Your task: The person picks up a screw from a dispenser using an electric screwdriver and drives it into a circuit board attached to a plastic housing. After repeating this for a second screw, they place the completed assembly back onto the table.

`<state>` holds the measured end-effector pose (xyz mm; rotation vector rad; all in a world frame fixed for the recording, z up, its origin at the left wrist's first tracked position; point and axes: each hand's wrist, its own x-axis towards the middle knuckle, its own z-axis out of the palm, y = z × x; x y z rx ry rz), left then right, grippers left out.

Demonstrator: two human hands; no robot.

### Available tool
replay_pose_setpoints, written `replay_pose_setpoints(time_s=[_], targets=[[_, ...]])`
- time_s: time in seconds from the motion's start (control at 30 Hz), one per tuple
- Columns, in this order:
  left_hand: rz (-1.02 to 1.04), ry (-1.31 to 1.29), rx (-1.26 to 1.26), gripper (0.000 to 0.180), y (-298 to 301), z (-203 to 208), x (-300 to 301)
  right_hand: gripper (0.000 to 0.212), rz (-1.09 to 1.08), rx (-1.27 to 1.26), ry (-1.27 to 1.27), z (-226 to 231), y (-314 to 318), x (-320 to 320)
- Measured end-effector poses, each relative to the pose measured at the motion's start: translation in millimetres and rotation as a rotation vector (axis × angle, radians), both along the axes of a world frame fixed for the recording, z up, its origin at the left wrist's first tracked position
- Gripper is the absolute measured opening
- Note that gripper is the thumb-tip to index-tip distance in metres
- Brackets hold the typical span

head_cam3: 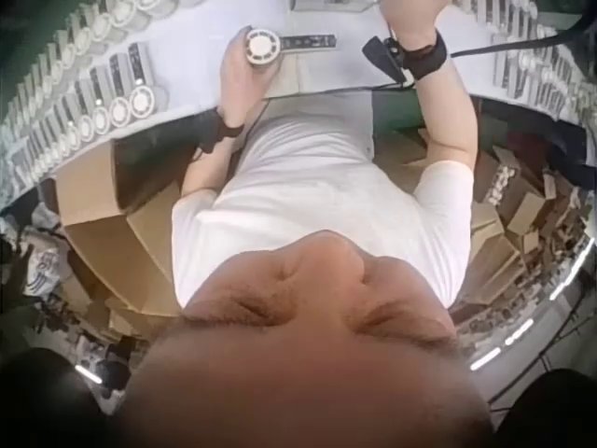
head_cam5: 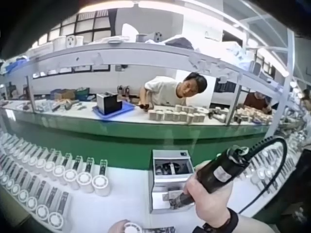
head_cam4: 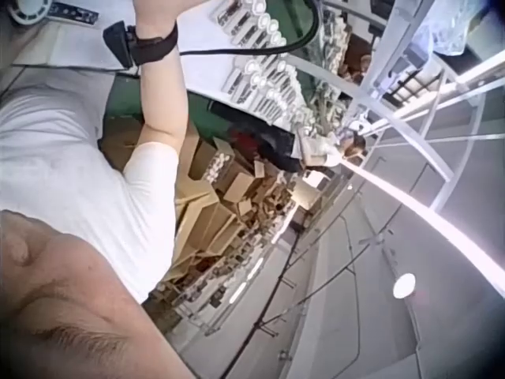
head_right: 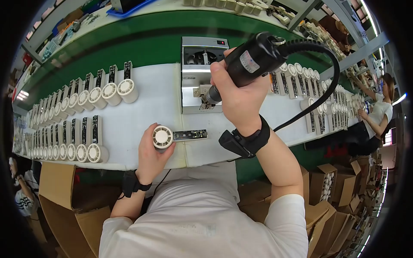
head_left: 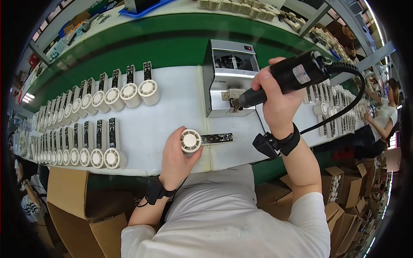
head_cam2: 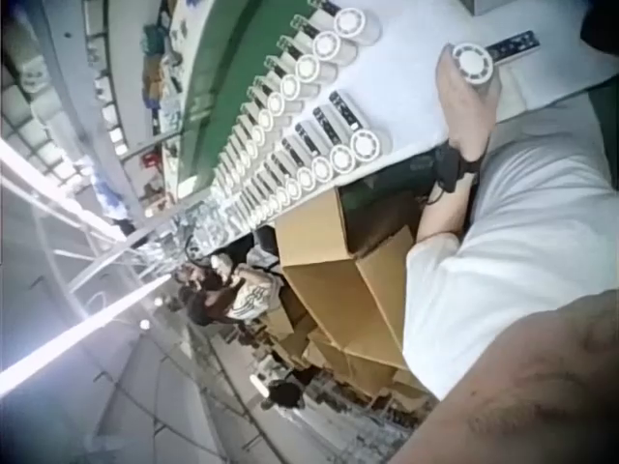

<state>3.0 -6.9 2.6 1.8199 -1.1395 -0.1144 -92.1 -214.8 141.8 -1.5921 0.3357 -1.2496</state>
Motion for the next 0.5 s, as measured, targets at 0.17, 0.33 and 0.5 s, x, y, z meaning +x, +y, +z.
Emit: replay_pose_setpoints(time_s=[0.17,0.33,0.5], targets=[[-0.019,0.018,0.016,0.065,1,-2,1,0.023,0.043,0.028,0.025,-12,-4,6],[-0.021,0.042,0.032,0.066,1,-3,4,0.022,0.081,0.044,0.173,1,-3,11],[-0.02,0.052,0.029,0.066,-1,-2,3,0.025,0.063,0.201,0.111,-9,11,-18]])
